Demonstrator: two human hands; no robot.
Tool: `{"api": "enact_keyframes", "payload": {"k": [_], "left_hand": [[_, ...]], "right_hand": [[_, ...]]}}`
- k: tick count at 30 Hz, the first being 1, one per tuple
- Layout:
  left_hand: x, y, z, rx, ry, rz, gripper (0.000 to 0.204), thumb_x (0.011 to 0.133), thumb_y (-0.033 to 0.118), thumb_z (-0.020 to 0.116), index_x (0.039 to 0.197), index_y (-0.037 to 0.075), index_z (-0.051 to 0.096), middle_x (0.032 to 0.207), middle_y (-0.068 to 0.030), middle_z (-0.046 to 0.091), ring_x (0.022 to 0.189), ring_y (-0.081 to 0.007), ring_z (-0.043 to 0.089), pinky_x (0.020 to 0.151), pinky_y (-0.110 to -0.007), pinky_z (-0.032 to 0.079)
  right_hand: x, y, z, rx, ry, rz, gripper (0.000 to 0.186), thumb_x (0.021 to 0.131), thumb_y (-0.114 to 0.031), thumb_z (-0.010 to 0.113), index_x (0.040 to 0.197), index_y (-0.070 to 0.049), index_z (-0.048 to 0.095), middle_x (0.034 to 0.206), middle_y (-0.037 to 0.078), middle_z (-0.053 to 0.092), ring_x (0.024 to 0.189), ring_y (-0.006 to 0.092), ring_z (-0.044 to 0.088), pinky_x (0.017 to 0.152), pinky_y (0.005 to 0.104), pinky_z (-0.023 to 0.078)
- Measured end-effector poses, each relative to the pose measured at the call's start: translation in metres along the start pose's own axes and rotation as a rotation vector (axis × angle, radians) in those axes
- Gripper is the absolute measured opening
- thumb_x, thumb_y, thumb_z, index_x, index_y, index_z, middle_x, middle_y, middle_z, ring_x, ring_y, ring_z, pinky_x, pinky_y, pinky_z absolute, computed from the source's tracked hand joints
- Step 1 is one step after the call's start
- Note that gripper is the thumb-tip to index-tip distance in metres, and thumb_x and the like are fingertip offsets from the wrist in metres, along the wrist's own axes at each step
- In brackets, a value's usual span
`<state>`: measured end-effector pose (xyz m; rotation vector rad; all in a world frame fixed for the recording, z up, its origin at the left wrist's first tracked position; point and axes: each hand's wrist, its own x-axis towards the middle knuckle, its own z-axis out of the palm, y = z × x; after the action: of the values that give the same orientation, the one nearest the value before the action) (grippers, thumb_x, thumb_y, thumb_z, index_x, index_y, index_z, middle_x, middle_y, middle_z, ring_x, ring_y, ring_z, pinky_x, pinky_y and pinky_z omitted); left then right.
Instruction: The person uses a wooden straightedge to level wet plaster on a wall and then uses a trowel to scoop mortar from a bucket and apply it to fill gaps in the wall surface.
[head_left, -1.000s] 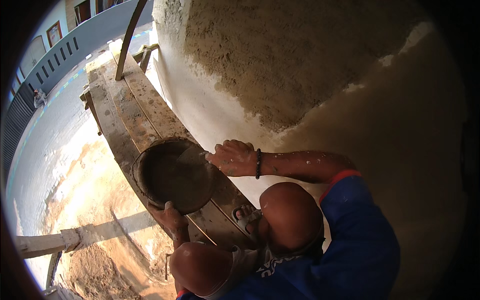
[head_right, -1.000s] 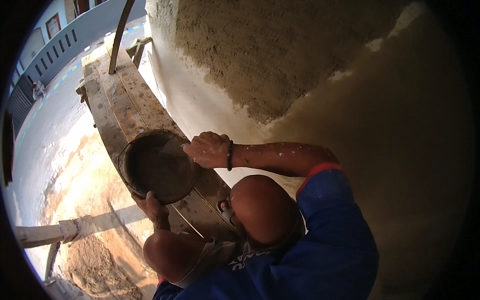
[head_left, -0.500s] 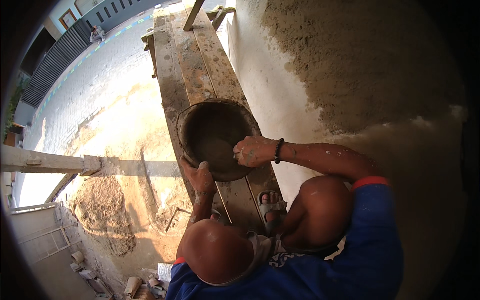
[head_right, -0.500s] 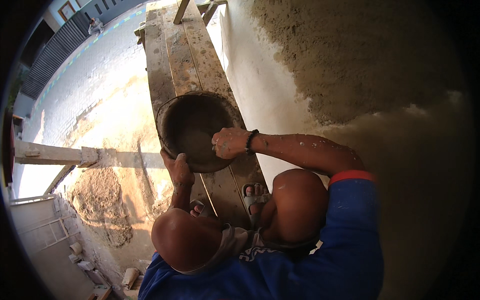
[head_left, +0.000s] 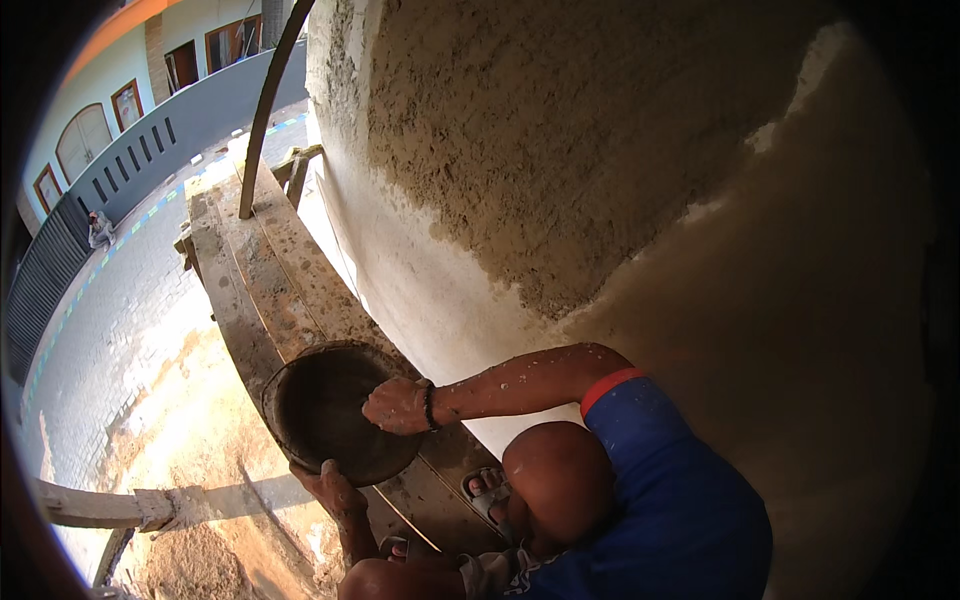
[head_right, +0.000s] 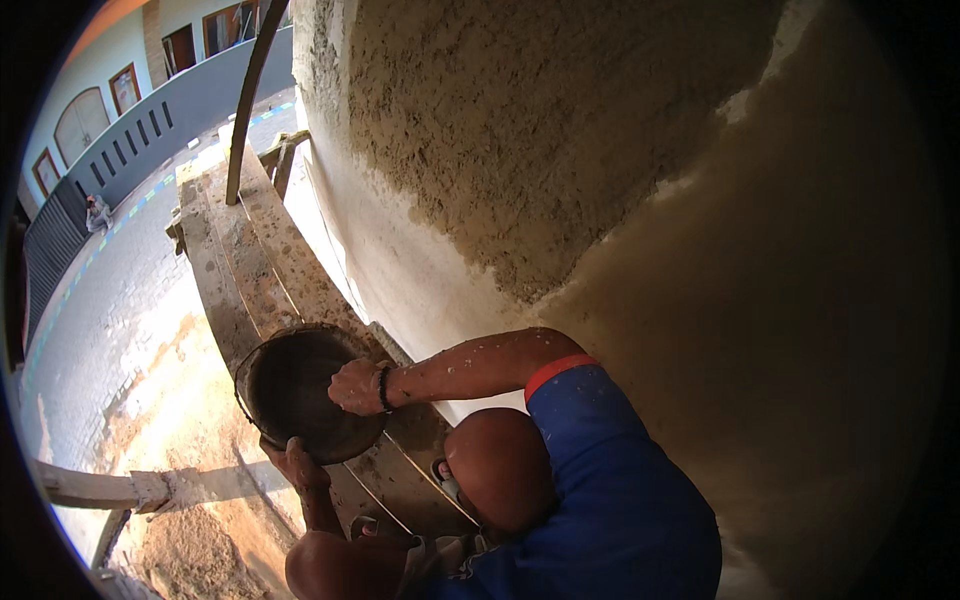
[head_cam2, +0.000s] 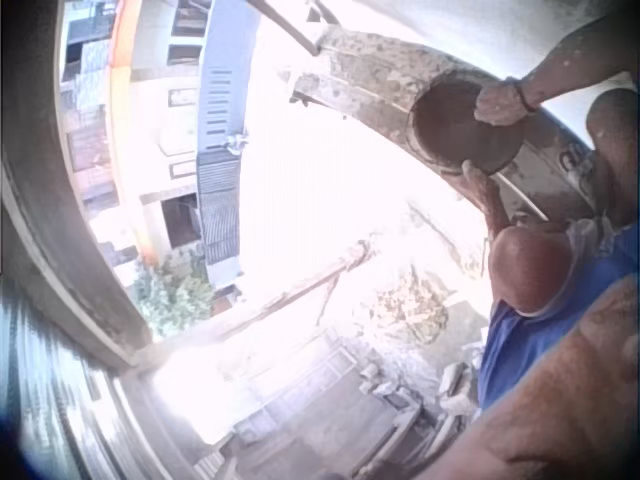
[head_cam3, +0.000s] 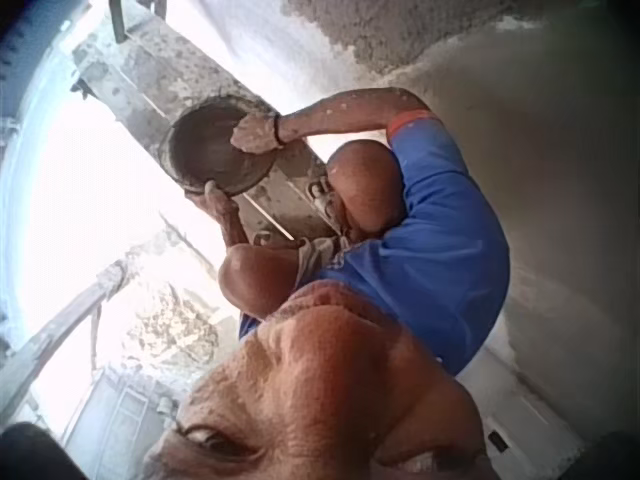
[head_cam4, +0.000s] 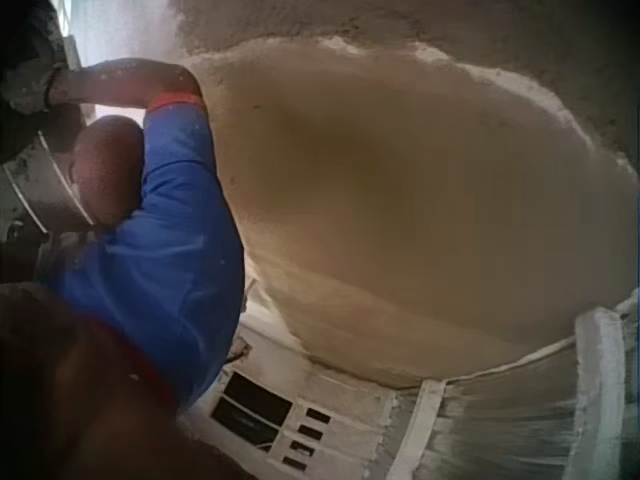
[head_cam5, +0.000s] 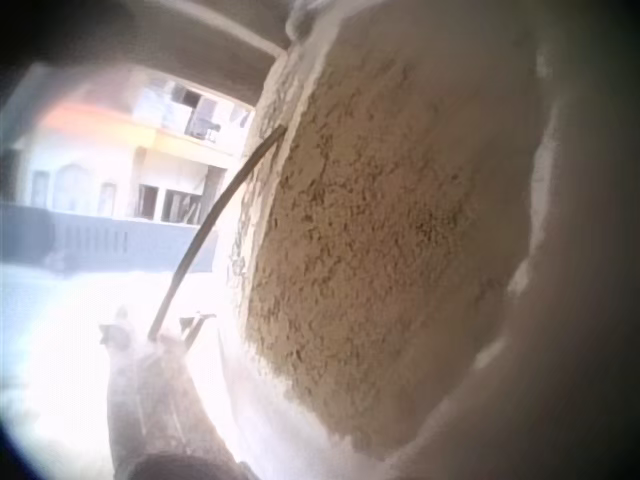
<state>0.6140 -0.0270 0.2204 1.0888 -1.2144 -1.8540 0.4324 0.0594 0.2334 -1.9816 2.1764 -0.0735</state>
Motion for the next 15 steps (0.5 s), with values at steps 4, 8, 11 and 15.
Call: {"api": "enact_keyframes", "payload": {"k": [4, 8, 11, 15], "left_hand": [[0.001, 0.002, -0.011, -0.062, 0.053, 0.011, 0.056, 0.070, 0.003, 0.047, 0.125, 0.002, 0.038, 0.112, -0.0142, 0.051, 0.096, -0.0229, 0.053, 0.089, -0.036, 0.046], [0.008, 0.000, -0.009, -0.073, -0.009, 0.011, 0.062, 0.070, 0.000, 0.046, 0.131, -0.005, 0.033, 0.124, -0.0210, 0.046, 0.110, -0.0295, 0.049, 0.099, -0.038, 0.040], [0.016, -0.003, -0.006, -0.002, -0.081, 0.019, 0.062, 0.070, -0.001, 0.046, 0.131, -0.004, 0.035, 0.124, -0.0203, 0.047, 0.111, -0.0290, 0.050, 0.099, -0.037, 0.040], [0.023, -0.002, 0.001, 0.042, -0.092, 0.076, 0.061, 0.070, -0.003, 0.046, 0.131, -0.004, 0.036, 0.123, -0.0200, 0.049, 0.110, -0.0287, 0.051, 0.098, -0.036, 0.040]], "right_hand": [[-0.010, -0.017, -0.030, 0.096, -0.103, -0.176, 0.014, 0.071, -0.017, 0.061, 0.065, -0.005, 0.066, 0.063, 0.018, 0.064, 0.065, 0.0344, 0.067, 0.058, 0.0437, 0.054], [-0.028, -0.006, -0.096, 0.149, -0.030, -0.071, 0.015, 0.077, -0.018, 0.059, 0.080, -0.003, 0.061, 0.066, 0.017, 0.063, 0.066, 0.0357, 0.066, 0.061, 0.0456, 0.054], [-0.022, 0.014, -0.068, -0.083, 0.190, 0.004, 0.015, 0.075, -0.016, 0.058, 0.079, -0.002, 0.059, 0.065, 0.018, 0.061, 0.066, 0.0343, 0.066, 0.057, 0.0435, 0.052], [-0.020, 0.009, -0.029, -0.039, -0.079, 0.051, 0.014, 0.072, -0.013, 0.057, 0.079, -0.002, 0.060, 0.064, 0.019, 0.061, 0.064, 0.0344, 0.066, 0.058, 0.0440, 0.052]]}}
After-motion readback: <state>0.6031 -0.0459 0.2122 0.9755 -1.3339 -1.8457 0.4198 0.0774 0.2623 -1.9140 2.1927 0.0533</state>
